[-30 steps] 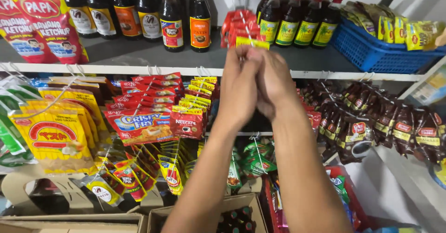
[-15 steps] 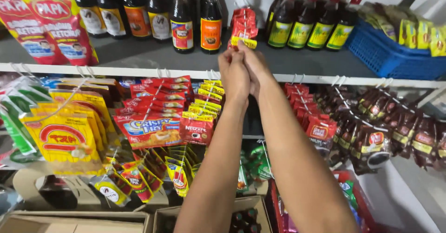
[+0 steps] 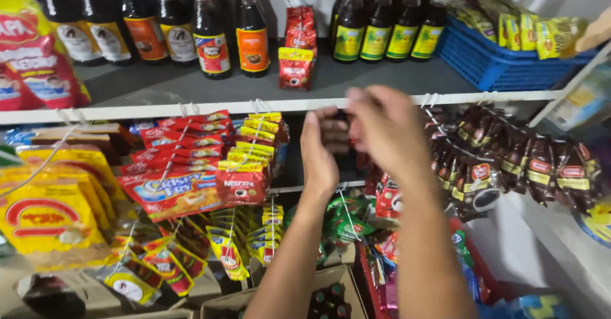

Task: Picking bottles of vinegar from a shelf and placing them into a cardboard box.

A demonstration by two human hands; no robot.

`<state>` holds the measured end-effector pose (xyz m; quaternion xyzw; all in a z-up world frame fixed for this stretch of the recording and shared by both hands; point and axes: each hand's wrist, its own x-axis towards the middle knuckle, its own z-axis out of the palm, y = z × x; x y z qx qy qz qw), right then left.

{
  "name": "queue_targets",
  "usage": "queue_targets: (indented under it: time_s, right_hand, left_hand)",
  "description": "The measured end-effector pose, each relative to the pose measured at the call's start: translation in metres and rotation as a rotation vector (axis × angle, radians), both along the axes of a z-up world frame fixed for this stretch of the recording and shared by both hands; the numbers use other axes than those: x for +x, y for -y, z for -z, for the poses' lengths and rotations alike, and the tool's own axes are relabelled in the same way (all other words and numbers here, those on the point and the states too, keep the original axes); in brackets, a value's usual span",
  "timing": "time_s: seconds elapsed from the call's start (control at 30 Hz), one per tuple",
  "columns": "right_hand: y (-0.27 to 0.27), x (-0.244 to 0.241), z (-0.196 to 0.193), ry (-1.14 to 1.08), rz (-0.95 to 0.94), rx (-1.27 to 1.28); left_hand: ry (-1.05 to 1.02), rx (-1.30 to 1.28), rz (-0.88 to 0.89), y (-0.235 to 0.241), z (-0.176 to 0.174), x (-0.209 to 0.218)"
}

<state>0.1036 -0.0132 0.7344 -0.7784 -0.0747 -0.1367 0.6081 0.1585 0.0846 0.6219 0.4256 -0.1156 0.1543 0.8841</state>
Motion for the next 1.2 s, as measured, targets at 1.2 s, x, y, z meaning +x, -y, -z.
queue_targets:
  time_s: [1.2]
  right_hand:
    - [0.054,-0.068,0.037,0.063,0.259,0.068]
  left_hand:
    - [0.018,-0.354,0.486,0.062,0.010,-0.016]
